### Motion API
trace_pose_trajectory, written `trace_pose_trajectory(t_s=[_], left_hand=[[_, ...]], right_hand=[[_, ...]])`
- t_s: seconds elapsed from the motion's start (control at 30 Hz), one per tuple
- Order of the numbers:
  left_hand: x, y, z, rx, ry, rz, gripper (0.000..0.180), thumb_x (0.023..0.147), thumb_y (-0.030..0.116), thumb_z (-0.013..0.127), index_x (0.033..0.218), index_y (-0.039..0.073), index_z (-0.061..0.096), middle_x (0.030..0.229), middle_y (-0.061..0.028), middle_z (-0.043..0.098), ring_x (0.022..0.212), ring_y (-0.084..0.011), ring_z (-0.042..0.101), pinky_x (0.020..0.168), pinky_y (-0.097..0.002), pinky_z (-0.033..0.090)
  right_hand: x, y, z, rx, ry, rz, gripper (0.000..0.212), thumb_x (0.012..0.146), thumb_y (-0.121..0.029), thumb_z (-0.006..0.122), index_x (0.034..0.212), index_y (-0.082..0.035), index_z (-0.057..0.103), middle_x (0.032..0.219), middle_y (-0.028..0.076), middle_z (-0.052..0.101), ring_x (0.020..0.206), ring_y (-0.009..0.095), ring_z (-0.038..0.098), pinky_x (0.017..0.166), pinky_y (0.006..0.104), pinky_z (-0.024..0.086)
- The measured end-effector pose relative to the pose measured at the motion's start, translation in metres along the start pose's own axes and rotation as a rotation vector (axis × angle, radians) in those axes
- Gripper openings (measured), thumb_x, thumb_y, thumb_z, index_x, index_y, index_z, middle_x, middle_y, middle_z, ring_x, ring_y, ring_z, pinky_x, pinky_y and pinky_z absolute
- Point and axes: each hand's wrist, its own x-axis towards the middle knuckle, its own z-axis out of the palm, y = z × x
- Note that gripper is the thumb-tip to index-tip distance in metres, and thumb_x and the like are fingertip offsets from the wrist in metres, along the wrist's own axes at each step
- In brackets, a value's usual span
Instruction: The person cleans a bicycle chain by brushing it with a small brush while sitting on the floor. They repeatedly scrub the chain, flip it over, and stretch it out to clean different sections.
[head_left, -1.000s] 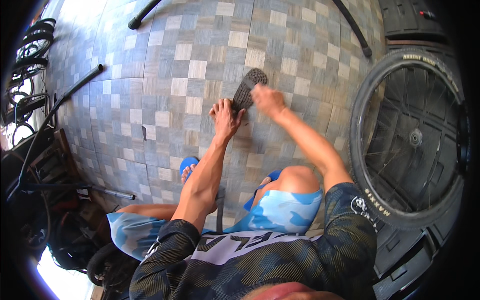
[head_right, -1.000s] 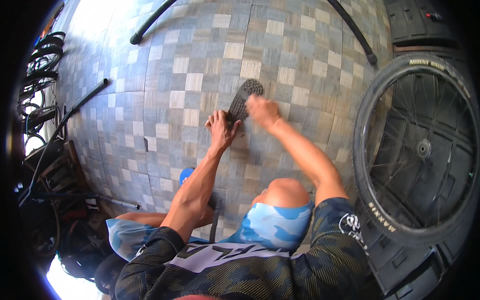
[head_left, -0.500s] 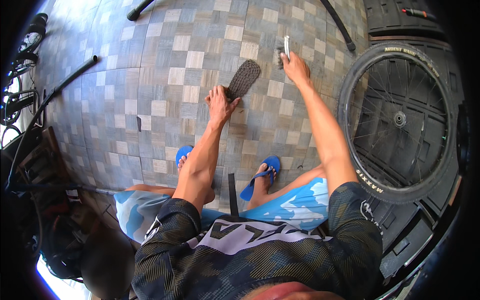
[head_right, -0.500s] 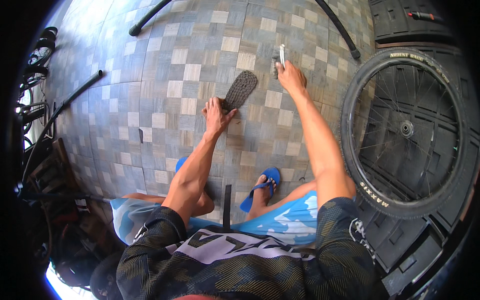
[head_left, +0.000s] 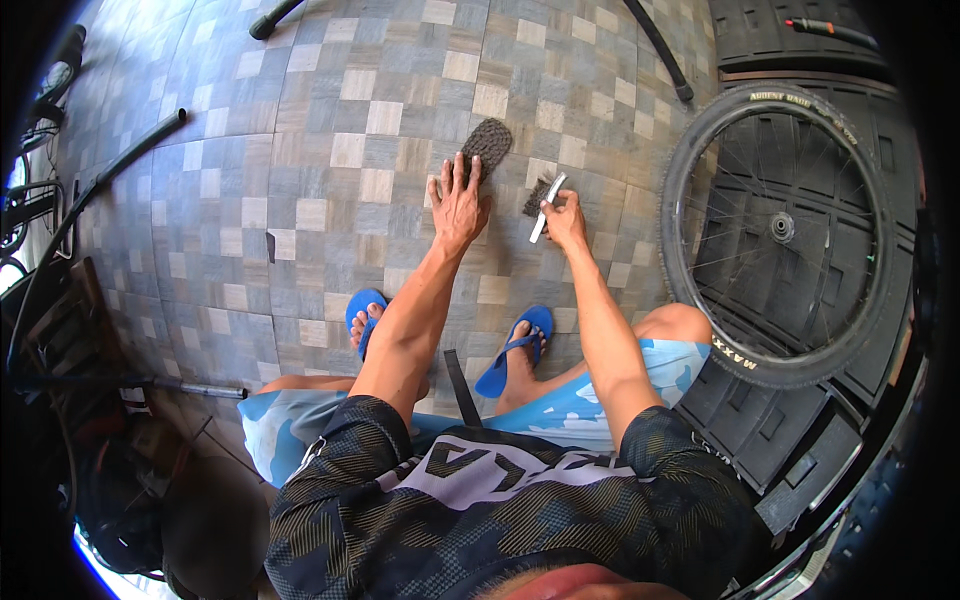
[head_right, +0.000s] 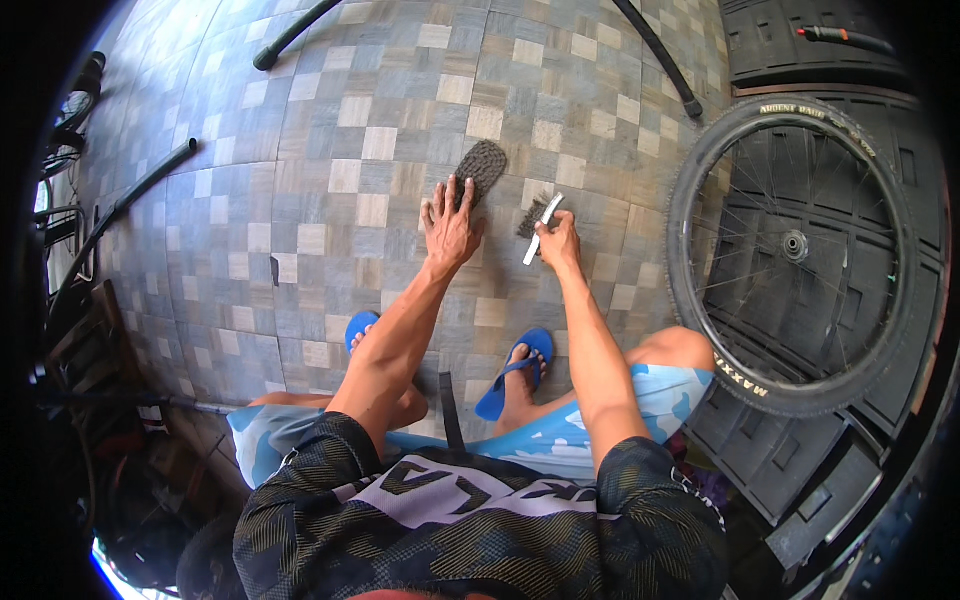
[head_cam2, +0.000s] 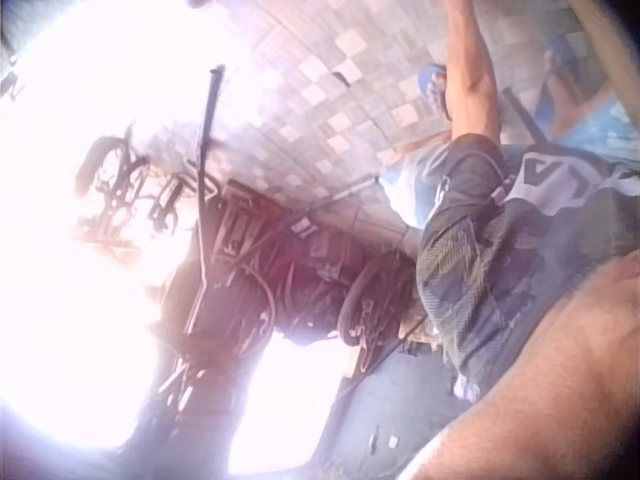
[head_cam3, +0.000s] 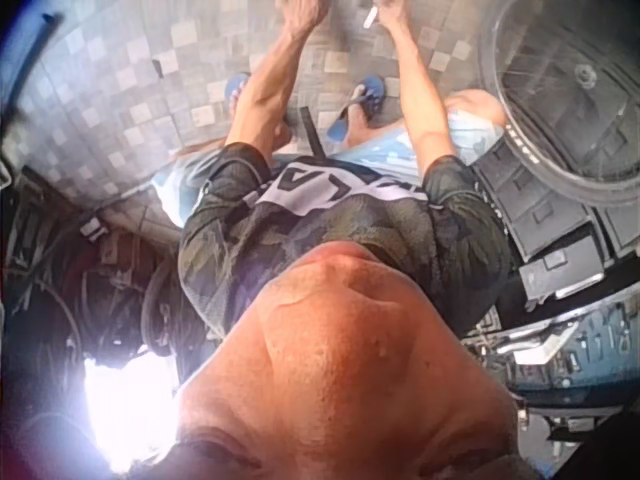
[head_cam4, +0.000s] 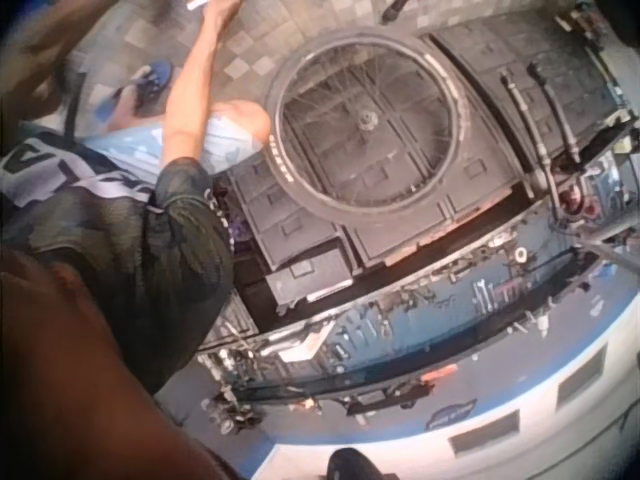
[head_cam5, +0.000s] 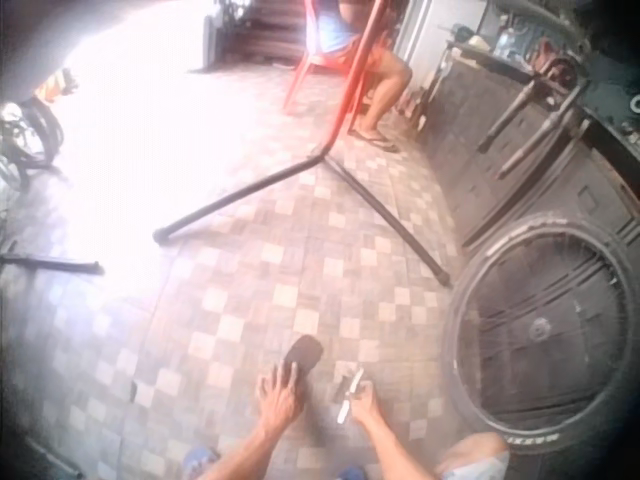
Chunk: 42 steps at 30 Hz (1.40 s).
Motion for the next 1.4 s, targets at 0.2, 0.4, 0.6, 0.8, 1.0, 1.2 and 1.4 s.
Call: trace_pose_trajectory(t_s=[0.2, 0.4, 0.6, 0.8, 1.0, 1.2, 1.4], left_hand=[[0.004, 0.005, 0.002, -0.038, -0.035, 0.007, 0.095, 0.09, 0.036, 0.075, 0.168, 0.019, 0.024, 0.172, -0.0171, 0.021, 0.157, -0.0402, 0.021, 0.122, -0.0641, 0.017], [0.002, -0.017, -0.008, -0.094, 0.07, -0.074, 0.087, 0.09, 0.038, 0.075, 0.162, 0.012, 0.032, 0.165, -0.0179, 0.03, 0.151, -0.0375, 0.029, 0.122, -0.0563, 0.021], [-0.005, -0.034, -0.015, -0.058, 0.087, -0.089, 0.095, 0.086, 0.05, 0.079, 0.162, 0.016, 0.033, 0.164, -0.0134, 0.033, 0.154, -0.0321, 0.027, 0.123, -0.0517, 0.018], [-0.006, -0.033, -0.019, -0.072, 0.083, -0.084, 0.096, 0.084, 0.053, 0.08, 0.161, 0.019, 0.034, 0.164, -0.0105, 0.032, 0.153, -0.0313, 0.027, 0.122, -0.0517, 0.018], [-0.006, -0.034, -0.017, -0.099, 0.104, -0.102, 0.092, 0.084, 0.054, 0.08, 0.156, 0.016, 0.038, 0.163, -0.0092, 0.034, 0.153, -0.0298, 0.028, 0.122, -0.0513, 0.019], [-0.002, -0.035, -0.011, -0.136, 0.156, -0.1, 0.087, 0.081, 0.057, 0.081, 0.147, 0.014, 0.044, 0.161, -0.0089, 0.036, 0.152, -0.03, 0.03, 0.12, -0.0511, 0.02], [-0.004, -0.037, -0.005, -0.08, 0.16, -0.111, 0.084, 0.083, 0.058, 0.079, 0.147, 0.015, 0.046, 0.162, -0.0085, 0.036, 0.152, -0.0294, 0.03, 0.121, -0.0509, 0.02]], right_hand=[[-0.002, -0.01, -0.007, 0.383, -0.1, -0.103, 0.048, 0.098, -0.01, 0.066, 0.144, -0.006, 0.055, 0.085, 0.009, 0.071, 0.059, 0.016, 0.066, 0.047, 0.0324, 0.055], [0.001, -0.03, -0.007, 0.581, -0.229, -0.091, 0.043, 0.094, 0.0, 0.06, 0.137, 0.0, 0.066, 0.098, 0.008, 0.071, 0.075, 0.015, 0.068, 0.07, 0.0312, 0.062], [0.017, -0.052, -0.014, -0.266, 0.117, -0.418, 0.028, 0.097, -0.026, 0.073, 0.121, -0.012, 0.075, 0.101, 0.009, 0.066, 0.09, 0.027, 0.069, 0.077, 0.0421, 0.057], [0.027, -0.068, -0.017, -0.523, 0.234, -0.589, 0.023, 0.099, -0.034, 0.068, 0.108, -0.013, 0.072, 0.103, 0.015, 0.066, 0.097, 0.039, 0.066, 0.083, 0.0513, 0.053], [0.032, -0.064, -0.012, -0.563, 0.223, -0.394, 0.031, 0.097, -0.034, 0.067, 0.11, -0.005, 0.066, 0.11, 0.019, 0.072, 0.102, 0.044, 0.068, 0.083, 0.0545, 0.054], [0.024, -0.037, -0.012, -0.515, 0.205, -0.29, 0.037, 0.095, -0.035, 0.072, 0.11, -0.003, 0.065, 0.098, 0.024, 0.074, 0.095, 0.049, 0.069, 0.083, 0.0546, 0.053], [0.015, -0.062, -0.009, -0.496, 0.098, -0.356, 0.034, 0.097, -0.032, 0.071, 0.112, -0.003, 0.063, 0.107, 0.024, 0.072, 0.098, 0.047, 0.069, 0.082, 0.0556, 0.054]])
